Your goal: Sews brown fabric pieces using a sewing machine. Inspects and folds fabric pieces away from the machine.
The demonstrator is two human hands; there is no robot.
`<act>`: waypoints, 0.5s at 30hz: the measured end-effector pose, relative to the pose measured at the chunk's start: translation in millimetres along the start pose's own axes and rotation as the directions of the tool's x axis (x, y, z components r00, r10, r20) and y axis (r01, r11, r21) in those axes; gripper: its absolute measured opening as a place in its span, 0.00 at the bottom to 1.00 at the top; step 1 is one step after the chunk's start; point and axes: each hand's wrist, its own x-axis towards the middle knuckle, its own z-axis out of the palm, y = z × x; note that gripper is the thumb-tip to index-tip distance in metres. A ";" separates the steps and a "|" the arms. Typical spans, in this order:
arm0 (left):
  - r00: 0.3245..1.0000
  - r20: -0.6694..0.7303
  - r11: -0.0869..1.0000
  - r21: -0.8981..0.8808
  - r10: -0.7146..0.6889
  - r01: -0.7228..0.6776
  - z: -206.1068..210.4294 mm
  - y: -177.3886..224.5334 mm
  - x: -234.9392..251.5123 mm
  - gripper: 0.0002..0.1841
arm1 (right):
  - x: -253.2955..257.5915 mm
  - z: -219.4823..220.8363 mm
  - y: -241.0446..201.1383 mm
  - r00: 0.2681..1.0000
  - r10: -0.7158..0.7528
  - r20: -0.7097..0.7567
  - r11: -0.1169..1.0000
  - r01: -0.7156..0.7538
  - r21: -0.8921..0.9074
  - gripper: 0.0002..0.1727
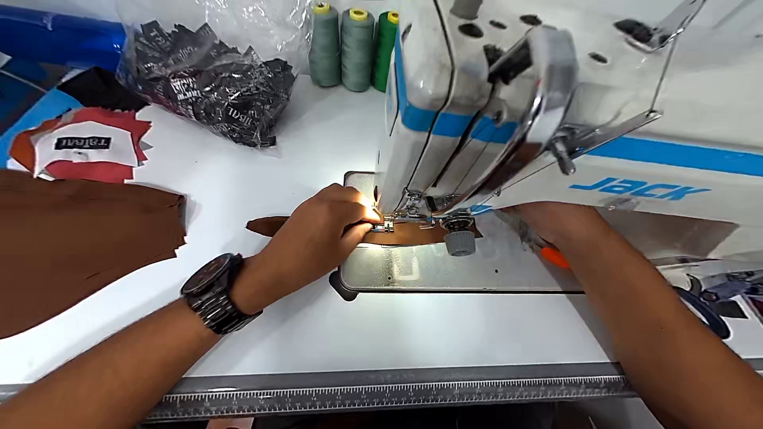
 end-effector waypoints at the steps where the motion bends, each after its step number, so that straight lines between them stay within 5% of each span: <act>1: 0.998 0.003 0.997 0.042 0.071 -0.071 -4.4 -3.4 -1.9 0.10 | 1.4 -9.3 3.6 0.987 -0.159 0.034 0.925 0.161 -0.343 0.21; 2: 0.990 0.019 0.987 0.081 0.138 -0.139 -7.5 -6.1 -4.1 0.11 | 3.3 -16.7 7.0 0.957 -0.272 0.102 0.789 0.283 -0.545 0.24; 4: 0.965 0.063 0.958 0.120 0.255 -0.261 -9.2 -10.3 -8.3 0.13 | 3.8 -22.5 9.4 0.936 -0.309 0.168 0.663 0.339 -0.668 0.25; 9: 0.923 0.114 0.916 0.122 0.369 -0.381 2.4 -19.8 -10.2 0.17 | -1.1 -16.5 12.0 0.937 -0.317 0.148 0.645 0.327 -0.690 0.25; 12: 0.929 0.102 0.921 0.132 0.356 -0.367 10.0 -22.9 -11.4 0.17 | -19.6 -29.0 2.6 0.961 -0.254 0.110 0.700 0.261 -0.664 0.12; 15: 0.937 0.093 0.932 0.112 0.336 -0.345 10.5 -25.1 -13.8 0.16 | -34.3 -15.1 -29.1 0.946 -0.260 0.195 0.584 0.315 -0.748 0.10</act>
